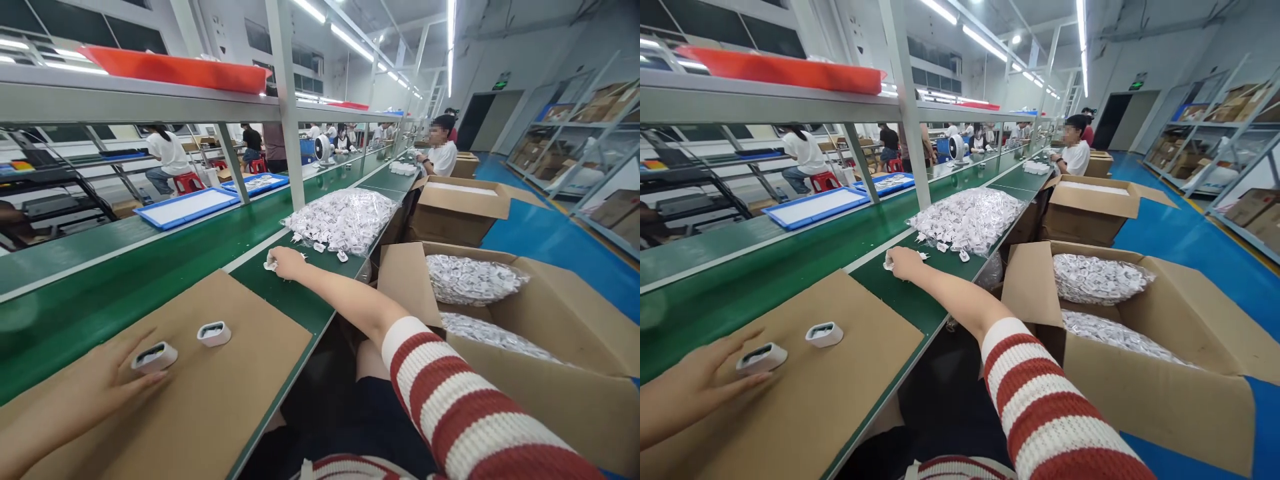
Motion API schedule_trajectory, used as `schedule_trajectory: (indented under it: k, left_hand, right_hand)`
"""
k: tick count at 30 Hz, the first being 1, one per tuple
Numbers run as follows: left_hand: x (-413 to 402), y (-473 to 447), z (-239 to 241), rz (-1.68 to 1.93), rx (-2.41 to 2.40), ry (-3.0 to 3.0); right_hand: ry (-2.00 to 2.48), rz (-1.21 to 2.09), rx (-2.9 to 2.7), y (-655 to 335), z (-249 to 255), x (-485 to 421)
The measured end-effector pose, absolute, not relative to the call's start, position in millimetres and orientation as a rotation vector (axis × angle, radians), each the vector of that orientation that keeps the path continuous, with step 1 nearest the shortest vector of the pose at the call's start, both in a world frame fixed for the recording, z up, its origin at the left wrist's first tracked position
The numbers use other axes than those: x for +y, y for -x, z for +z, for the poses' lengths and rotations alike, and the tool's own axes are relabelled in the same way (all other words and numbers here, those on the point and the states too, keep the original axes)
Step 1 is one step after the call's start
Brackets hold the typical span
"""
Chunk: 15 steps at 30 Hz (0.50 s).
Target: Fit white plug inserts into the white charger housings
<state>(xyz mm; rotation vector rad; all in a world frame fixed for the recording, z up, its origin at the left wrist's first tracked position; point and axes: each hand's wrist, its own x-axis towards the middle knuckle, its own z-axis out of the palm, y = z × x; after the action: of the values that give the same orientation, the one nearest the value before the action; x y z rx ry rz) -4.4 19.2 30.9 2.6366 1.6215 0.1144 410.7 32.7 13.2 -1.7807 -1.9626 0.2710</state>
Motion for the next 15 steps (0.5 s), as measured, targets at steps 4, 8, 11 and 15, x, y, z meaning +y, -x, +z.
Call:
schedule_trajectory:
  k: [4,8,11,15]
  left_hand:
    - [-19,-31,35,0.35,1.511,-2.763]
    - [-55,-65,23,0.396,1.383,-2.735]
    - [-66,-82,11,0.385,1.415,-2.65]
    - [-66,-95,0,0.395,1.459,-2.604]
  right_hand:
    - [1.67,0.247,-1.948,-406,8,-4]
    - [1.558,0.372,-1.892,-397,-12,-37]
    - [1.487,0.537,-1.866,-391,-24,-57]
    - [1.43,0.605,-1.907,-383,-30,-68]
